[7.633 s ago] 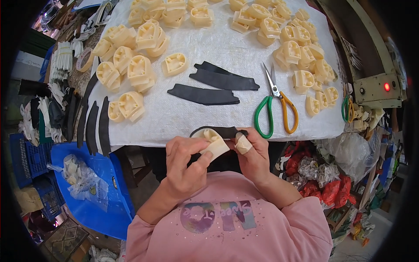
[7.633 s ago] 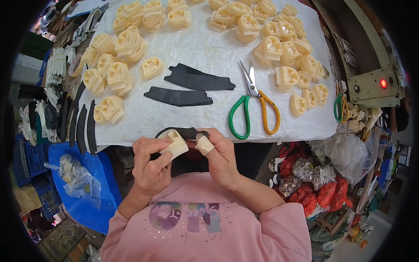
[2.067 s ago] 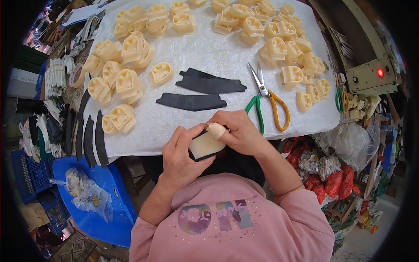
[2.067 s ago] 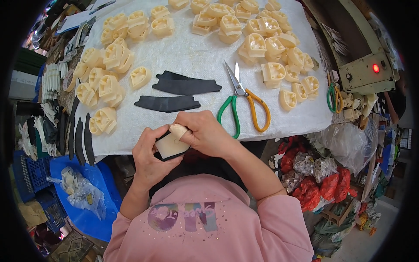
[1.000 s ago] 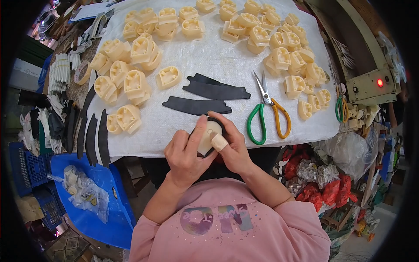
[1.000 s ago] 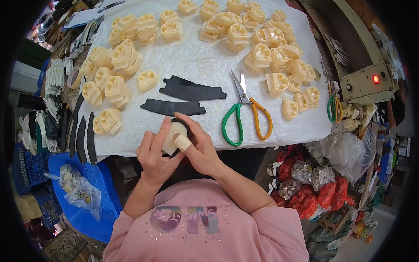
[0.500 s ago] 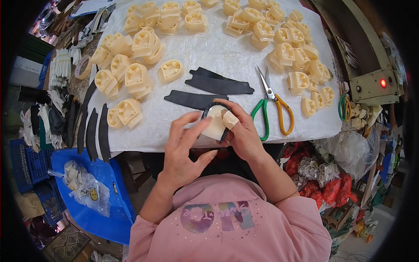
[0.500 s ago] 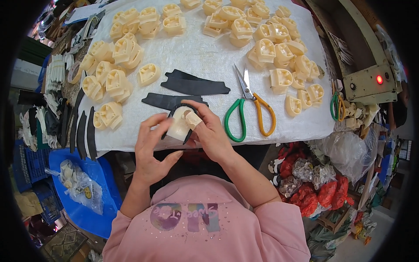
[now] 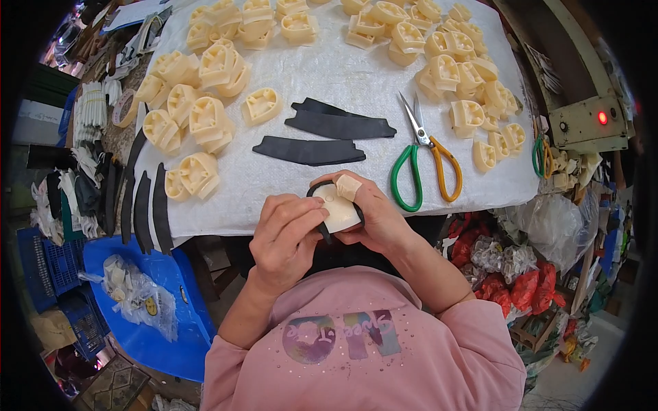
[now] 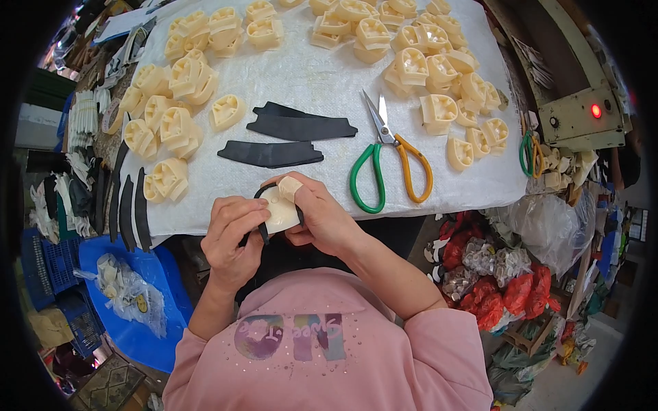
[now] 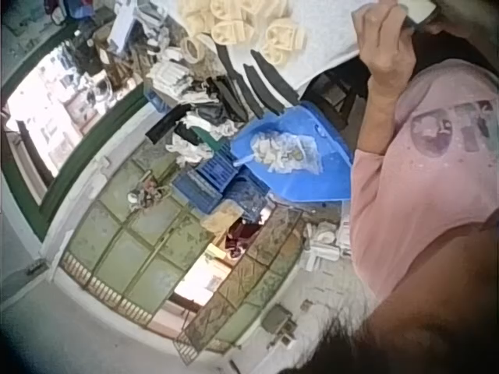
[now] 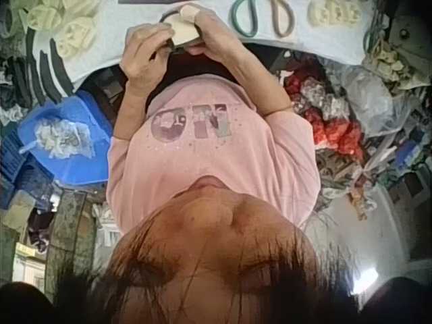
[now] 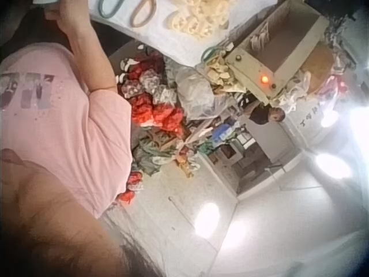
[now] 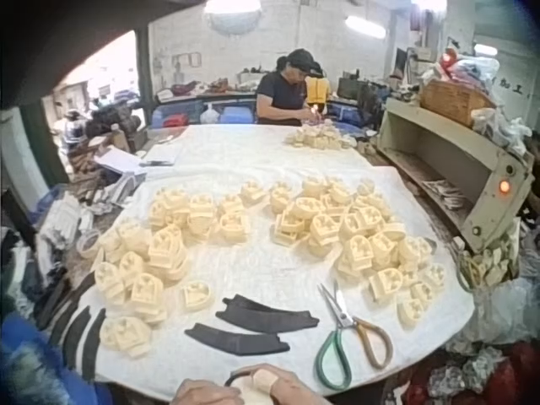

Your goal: The recorder is assembling small footwear components by applying adhesive and trimming edges with scissors.

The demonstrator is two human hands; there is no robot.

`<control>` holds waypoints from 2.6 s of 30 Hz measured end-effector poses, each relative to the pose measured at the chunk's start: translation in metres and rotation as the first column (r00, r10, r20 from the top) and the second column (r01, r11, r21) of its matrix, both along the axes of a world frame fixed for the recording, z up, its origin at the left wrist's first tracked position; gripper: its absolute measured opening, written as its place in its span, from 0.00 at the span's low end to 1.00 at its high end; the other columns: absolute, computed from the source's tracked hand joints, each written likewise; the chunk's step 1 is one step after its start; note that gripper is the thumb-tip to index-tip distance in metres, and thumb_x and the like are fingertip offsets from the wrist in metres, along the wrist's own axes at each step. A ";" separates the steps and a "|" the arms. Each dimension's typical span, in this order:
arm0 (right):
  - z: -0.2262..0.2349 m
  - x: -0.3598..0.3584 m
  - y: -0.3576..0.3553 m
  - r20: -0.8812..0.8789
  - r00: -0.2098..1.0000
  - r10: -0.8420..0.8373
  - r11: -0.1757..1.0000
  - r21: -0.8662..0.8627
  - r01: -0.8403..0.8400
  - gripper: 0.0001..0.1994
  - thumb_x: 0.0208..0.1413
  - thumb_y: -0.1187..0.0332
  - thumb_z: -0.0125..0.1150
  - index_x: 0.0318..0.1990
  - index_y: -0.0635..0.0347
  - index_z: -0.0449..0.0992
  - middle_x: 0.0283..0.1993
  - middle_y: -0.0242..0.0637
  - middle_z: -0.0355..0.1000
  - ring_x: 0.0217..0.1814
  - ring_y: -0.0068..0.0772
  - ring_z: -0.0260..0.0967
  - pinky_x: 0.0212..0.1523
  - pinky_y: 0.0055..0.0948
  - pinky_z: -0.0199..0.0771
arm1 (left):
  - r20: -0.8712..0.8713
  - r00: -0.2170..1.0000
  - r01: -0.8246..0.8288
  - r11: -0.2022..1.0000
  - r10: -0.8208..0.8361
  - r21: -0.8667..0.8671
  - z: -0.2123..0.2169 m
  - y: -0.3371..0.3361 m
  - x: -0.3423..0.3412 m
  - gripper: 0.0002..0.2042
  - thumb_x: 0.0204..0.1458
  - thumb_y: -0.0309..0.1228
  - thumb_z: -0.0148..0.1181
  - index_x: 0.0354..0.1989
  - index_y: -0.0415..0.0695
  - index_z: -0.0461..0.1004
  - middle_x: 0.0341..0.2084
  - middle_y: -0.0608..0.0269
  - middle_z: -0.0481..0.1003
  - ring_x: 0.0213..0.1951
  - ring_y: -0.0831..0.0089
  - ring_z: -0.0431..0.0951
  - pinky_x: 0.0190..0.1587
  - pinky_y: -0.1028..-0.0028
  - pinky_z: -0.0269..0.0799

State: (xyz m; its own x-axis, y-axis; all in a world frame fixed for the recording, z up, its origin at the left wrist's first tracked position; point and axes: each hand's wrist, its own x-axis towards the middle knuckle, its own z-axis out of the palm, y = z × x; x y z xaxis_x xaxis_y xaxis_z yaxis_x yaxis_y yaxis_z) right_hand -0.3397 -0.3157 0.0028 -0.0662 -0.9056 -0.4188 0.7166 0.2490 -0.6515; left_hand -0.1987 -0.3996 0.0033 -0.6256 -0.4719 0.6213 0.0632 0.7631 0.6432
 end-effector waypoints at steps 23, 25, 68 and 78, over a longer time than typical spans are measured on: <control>-0.002 -0.034 0.004 -0.700 0.707 -0.099 0.891 -0.379 -0.250 0.08 0.55 0.73 0.54 0.42 0.63 0.72 0.39 0.33 0.66 0.41 0.25 0.65 0.42 0.23 0.65 | -0.002 1.000 0.001 0.689 0.001 0.725 -0.001 0.007 0.014 0.18 0.49 0.32 0.64 0.44 0.33 0.71 0.29 0.68 0.68 0.26 0.85 0.66 0.28 0.85 0.62; 0.006 -0.038 0.004 -0.741 0.669 -0.063 0.873 -0.366 -0.323 0.07 0.55 0.73 0.55 0.41 0.64 0.73 0.38 0.33 0.66 0.39 0.25 0.66 0.41 0.23 0.67 | -0.037 0.999 0.049 0.654 -0.033 0.755 0.001 0.009 0.015 0.17 0.49 0.31 0.63 0.44 0.33 0.71 0.31 0.66 0.69 0.27 0.85 0.66 0.28 0.86 0.63; 0.002 -0.031 0.026 -0.610 0.789 0.077 0.918 -0.266 -0.295 0.05 0.50 0.78 0.55 0.35 0.70 0.70 0.29 0.35 0.68 0.29 0.23 0.72 0.27 0.20 0.74 | 0.039 0.974 0.089 0.542 -0.221 0.835 -0.004 0.012 0.012 0.25 0.49 0.35 0.63 0.54 0.36 0.68 0.27 0.66 0.66 0.26 0.81 0.63 0.29 0.81 0.62; -0.005 -0.024 0.026 -0.757 0.644 -0.112 0.943 -0.284 -0.170 0.05 0.49 0.76 0.56 0.35 0.67 0.72 0.28 0.36 0.68 0.27 0.24 0.72 0.25 0.21 0.72 | 0.175 0.978 0.006 0.854 -0.114 0.521 -0.008 0.016 0.014 0.31 0.42 0.41 0.69 0.50 0.37 0.63 0.44 0.59 0.67 0.43 0.72 0.72 0.45 0.74 0.70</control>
State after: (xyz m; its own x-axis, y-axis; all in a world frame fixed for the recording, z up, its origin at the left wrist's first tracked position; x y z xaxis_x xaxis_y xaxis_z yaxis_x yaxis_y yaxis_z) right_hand -0.3639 -0.2893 -0.0020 -0.2007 -0.9777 0.0613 -0.0674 -0.0486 -0.9965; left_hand -0.1849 -0.3834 -0.0043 -0.7445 -0.6473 0.1637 -0.0677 0.3172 0.9460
